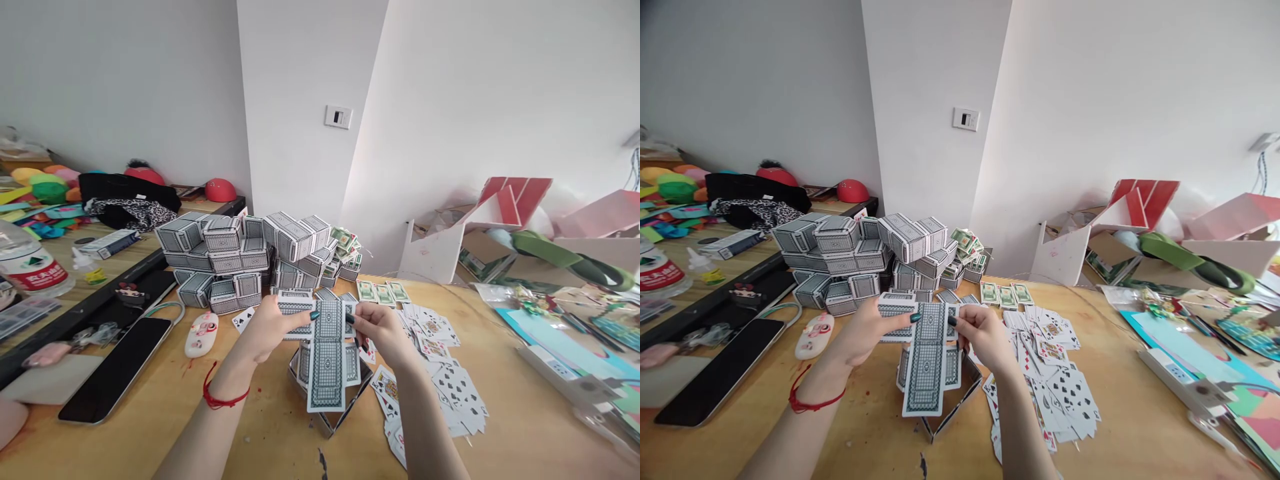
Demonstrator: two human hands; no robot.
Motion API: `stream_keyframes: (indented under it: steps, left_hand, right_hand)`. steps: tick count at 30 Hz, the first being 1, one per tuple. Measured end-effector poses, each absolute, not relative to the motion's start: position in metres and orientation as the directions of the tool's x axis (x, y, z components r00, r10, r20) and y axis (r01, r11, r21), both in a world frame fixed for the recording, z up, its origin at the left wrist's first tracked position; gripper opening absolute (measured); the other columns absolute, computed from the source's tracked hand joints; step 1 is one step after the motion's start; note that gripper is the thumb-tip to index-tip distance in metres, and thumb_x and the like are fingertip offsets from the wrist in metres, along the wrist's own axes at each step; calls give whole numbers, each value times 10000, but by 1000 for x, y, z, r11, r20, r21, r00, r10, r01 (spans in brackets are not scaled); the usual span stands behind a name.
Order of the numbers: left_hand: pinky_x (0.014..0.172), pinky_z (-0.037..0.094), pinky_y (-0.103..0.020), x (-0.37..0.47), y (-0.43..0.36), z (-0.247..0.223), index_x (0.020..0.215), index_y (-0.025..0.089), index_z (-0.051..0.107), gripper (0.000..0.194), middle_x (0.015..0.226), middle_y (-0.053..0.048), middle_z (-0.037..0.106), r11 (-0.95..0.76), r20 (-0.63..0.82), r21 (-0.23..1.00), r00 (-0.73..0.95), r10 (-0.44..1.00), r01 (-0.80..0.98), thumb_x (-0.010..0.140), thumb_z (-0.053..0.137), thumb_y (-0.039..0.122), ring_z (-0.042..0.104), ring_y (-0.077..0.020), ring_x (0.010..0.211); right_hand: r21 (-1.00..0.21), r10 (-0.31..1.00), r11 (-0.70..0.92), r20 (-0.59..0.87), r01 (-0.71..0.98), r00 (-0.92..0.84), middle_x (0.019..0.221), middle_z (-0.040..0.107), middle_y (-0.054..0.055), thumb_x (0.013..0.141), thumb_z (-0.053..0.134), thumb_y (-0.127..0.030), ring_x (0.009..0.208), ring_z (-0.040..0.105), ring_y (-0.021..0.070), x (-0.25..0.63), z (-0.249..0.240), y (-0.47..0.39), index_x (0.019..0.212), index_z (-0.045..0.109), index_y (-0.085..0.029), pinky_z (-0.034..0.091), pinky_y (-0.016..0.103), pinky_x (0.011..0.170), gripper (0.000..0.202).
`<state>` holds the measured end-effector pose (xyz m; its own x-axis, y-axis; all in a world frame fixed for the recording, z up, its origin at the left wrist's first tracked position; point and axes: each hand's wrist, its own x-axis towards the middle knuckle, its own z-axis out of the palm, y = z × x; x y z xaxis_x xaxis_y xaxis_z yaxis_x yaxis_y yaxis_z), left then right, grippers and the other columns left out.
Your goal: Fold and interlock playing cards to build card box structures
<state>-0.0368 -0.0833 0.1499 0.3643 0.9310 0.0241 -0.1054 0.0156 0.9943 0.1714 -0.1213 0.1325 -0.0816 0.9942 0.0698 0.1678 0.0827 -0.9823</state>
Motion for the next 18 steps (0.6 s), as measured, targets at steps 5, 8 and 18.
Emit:
stream_keyframes:
  steps: [5, 8, 18]
  left_hand:
    - [775, 485, -330, -39, -81, 149, 915, 131, 654, 335, 876, -75, 718, 72, -15, 989, 400, 917, -128, 612, 734, 248, 650, -229, 822]
    - [767, 486, -325, -37, -81, 147, 881, 132, 655, 314, 905, -88, 715, 64, -18, 991, 368, 930, -114, 614, 736, 276, 644, -241, 857]
    - [784, 487, -332, -33, -80, 138, 908, 133, 641, 331, 978, -95, 698, -4, 19, 999, 325, 946, -44, 639, 714, 312, 641, -226, 866]
  right_hand:
    - [-986, 994, 61, 47, 153, -98, 462, 491, -39, 758, 606, -435, 426, 432, 97, 173, 130, -120, 605, 507, -188, 326, 224, 449, 308]
    - [-985, 995, 61, 48, 160, -87, 459, 492, -38, 757, 601, -443, 423, 426, 97, 173, 130, -119, 601, 509, -188, 318, 223, 445, 313]
    - [-989, 997, 46, 36, 138, -69, 451, 489, -42, 717, 642, -413, 426, 413, 95, 171, 131, -119, 581, 530, -184, 298, 223, 449, 289]
